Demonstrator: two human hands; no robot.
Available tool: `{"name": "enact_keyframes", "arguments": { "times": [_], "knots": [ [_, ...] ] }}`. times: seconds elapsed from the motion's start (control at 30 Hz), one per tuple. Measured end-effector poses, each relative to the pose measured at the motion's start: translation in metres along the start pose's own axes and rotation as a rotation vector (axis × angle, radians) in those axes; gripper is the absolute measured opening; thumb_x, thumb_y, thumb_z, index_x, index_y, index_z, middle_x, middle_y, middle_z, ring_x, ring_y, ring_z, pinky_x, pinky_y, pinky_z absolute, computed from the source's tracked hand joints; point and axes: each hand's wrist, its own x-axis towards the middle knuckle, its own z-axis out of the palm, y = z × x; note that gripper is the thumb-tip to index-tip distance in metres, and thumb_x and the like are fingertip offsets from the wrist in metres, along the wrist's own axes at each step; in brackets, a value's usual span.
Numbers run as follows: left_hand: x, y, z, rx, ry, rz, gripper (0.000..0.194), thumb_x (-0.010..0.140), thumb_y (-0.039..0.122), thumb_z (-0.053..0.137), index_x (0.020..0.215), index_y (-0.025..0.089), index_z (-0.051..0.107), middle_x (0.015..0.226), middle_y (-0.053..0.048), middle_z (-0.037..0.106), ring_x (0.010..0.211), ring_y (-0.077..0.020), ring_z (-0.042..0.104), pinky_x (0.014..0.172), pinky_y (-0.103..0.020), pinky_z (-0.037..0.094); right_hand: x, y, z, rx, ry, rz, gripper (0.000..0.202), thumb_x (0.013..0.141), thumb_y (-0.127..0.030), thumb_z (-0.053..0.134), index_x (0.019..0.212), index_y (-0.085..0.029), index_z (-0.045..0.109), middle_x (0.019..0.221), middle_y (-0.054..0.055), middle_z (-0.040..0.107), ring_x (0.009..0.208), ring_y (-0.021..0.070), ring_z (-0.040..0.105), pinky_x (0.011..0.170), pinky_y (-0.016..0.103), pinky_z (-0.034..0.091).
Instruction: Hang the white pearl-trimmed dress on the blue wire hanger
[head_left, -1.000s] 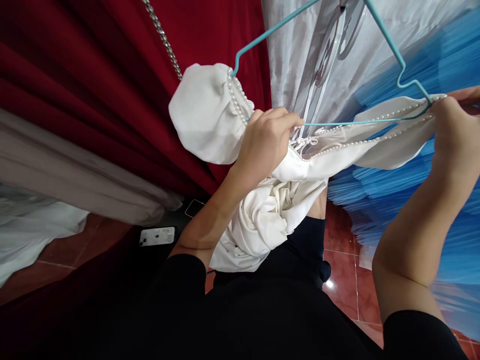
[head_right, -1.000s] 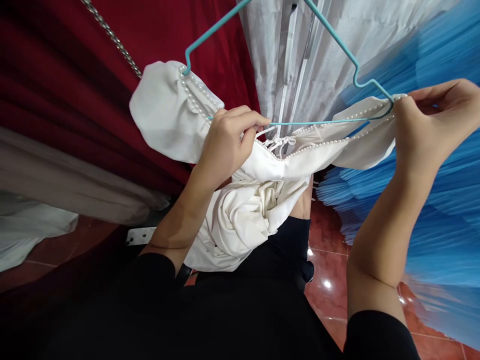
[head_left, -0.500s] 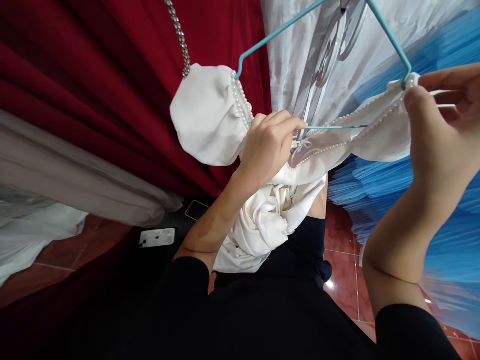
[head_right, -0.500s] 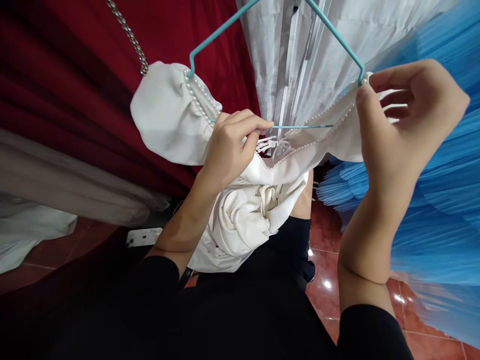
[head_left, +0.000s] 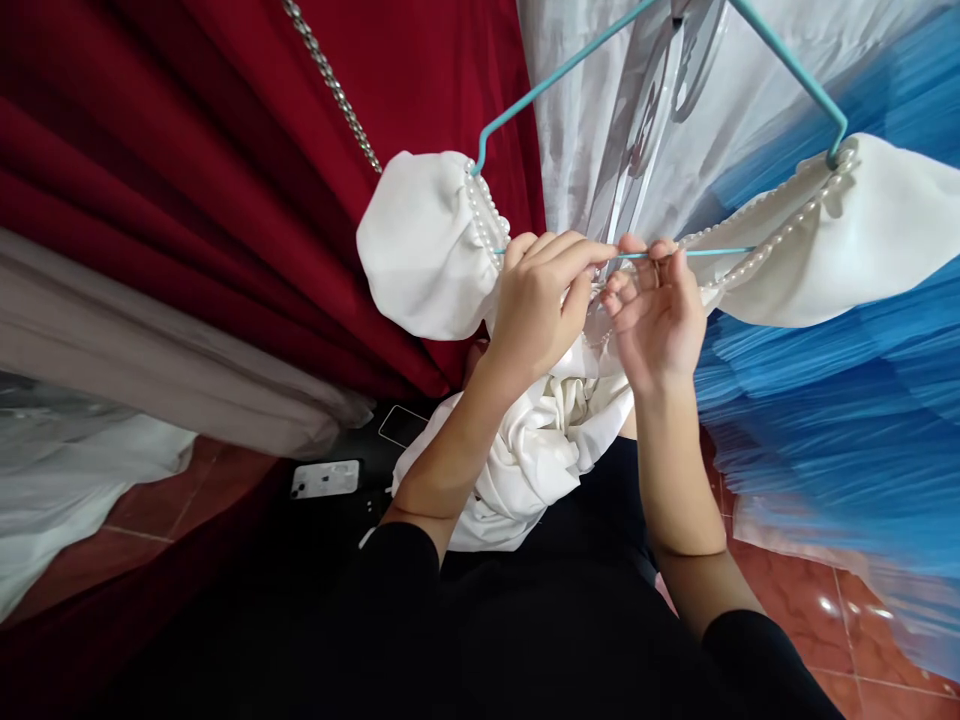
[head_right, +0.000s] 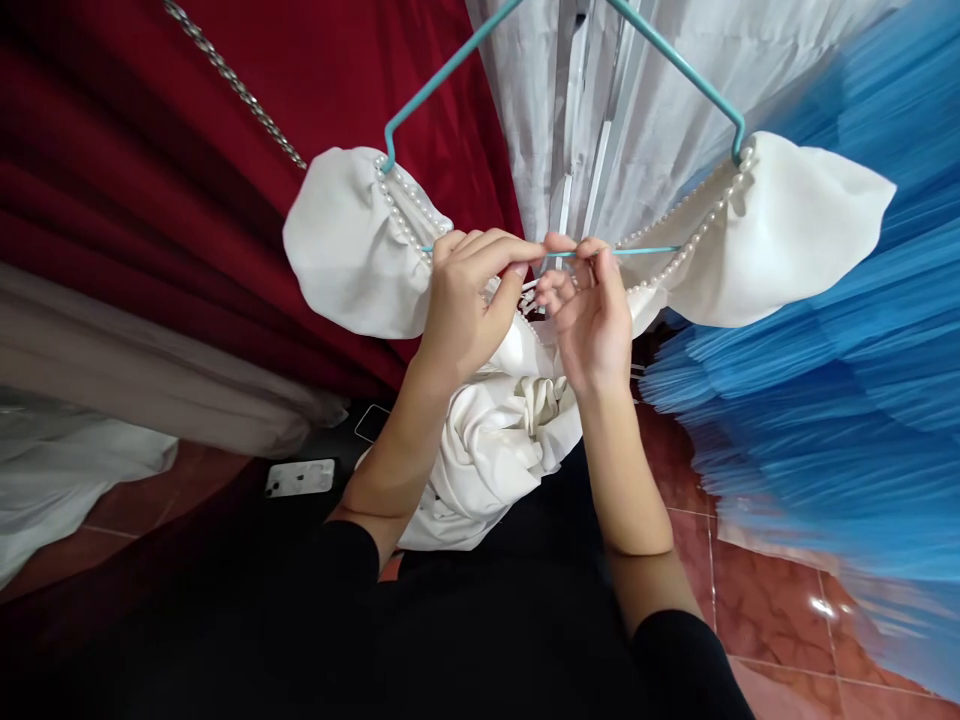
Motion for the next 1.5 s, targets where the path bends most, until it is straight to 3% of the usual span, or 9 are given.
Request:
{"name": "enact_keyframes", "arguments": {
  "times": [0.13,0.33,0.57,0.73,0.9,1.0,1.17,1.33,1.5],
  "knots": [
    [-0.009,-0.005,0.001,-0.094,0.089,0.024,0.032,0.112,0.029,0.039,0.122,0.028,0.069,0.125,-0.005,0.075,0.123,-0.0243,0.066,0.117,-0.05,0.043,-0.002,0.01,0.007,0.088,0.07,-0.057,0.05,0.1,-0.077,0.027,0.112,-0.034,0.05,0.114,0.003,0.064,0.064,0.0128,0.057,0.065,0.036,0.057],
    [-0.003,-0.036,-0.019,-0.131,0.62,0.013,0.025,0.109,0.039,0.053,0.13,0.03,0.062,0.15,-0.006,0.057,0.15,-0.0296,0.046,0.128,-0.055,0.035,0.001,0.014,-0.005,0.134,0.037,-0.072,0.048,0.099,-0.076,0.028,0.108,-0.034,0.049,0.109,0.004,0.063,0.068,0.0164,0.058,0.065,0.036,0.054],
    [0.02,-0.08,-0.03,-0.24,0.539,0.008,0.019,0.112,0.025,0.042,0.126,0.024,0.054,0.122,0.0,0.065,0.122,-0.0188,0.067,0.113,-0.043,0.053,0.005,0.02,-0.008,0.129,0.042,-0.113,0.053,0.098,-0.079,0.022,0.113,-0.036,0.049,0.105,0.004,0.061,0.061,0.0152,0.053,0.061,0.037,0.051],
    [0.028,-0.13,-0.048,-0.087,0.686,0.1,0.026,0.117,0.038,0.018,0.12,0.027,0.041,0.123,0.003,0.058,0.125,-0.0138,0.063,0.118,-0.042,0.051,0.008,0.02,-0.01,0.093,0.043,-0.102,0.059,0.095,-0.085,0.022,0.107,-0.033,0.048,0.101,0.003,0.06,0.059,0.0134,0.048,0.062,0.036,0.053],
    [-0.008,-0.168,-0.037,-0.173,0.807,-0.156,0.034,0.109,0.062,0.036,0.114,0.028,0.039,0.119,0.001,0.057,0.122,-0.0223,0.061,0.112,-0.054,0.05,0.008,0.019,-0.005,0.112,0.046,-0.065,0.063,0.093,-0.088,0.022,0.109,-0.034,0.049,0.105,0.004,0.062,0.067,0.0169,0.055,0.063,0.037,0.052],
    [-0.038,-0.155,-0.005,-0.409,0.748,-0.322,0.04,0.102,0.067,0.051,0.112,0.029,0.046,0.112,0.0,0.06,0.118,-0.0235,0.061,0.107,-0.053,0.048,0.006,0.019,-0.002,0.089,0.019,-0.055,0.064,0.092,-0.089,0.018,0.112,-0.036,0.048,0.108,0.004,0.062,0.069,0.0175,0.053,0.064,0.037,0.051],
    [-0.043,-0.077,0.034,-0.635,0.266,-0.2,0.055,0.099,0.066,0.058,0.138,0.029,0.049,0.132,-0.011,0.068,0.126,-0.0253,0.069,0.1,-0.039,0.056,0.006,0.019,0.004,0.131,0.017,-0.083,0.046,0.094,-0.078,0.034,0.104,-0.034,0.041,0.109,0.001,0.057,0.062,0.0136,0.044,0.063,0.035,0.05],
    [-0.022,-0.021,0.044,-0.534,0.28,-0.189,0.044,0.112,0.058,0.022,0.135,0.029,0.046,0.13,-0.012,0.07,0.133,-0.0246,0.066,0.104,-0.042,0.055,0.001,0.008,-0.002,0.269,0.035,-0.085,0.029,0.092,-0.058,0.055,0.098,-0.031,0.047,0.108,-0.001,0.064,0.064,0.0116,0.05,0.069,0.035,0.056],
    [-0.015,-0.017,0.045,-0.538,0.299,-0.26,0.036,0.117,0.045,0.021,0.127,0.023,0.047,0.111,-0.006,0.071,0.133,-0.0206,0.063,0.109,-0.046,0.05,-0.014,-0.015,-0.032,0.028,0.079,0.041,0.024,0.092,-0.051,0.066,0.1,-0.028,0.069,0.108,0.002,0.077,0.072,0.0125,0.068,0.071,0.033,0.059]
  ]
}}
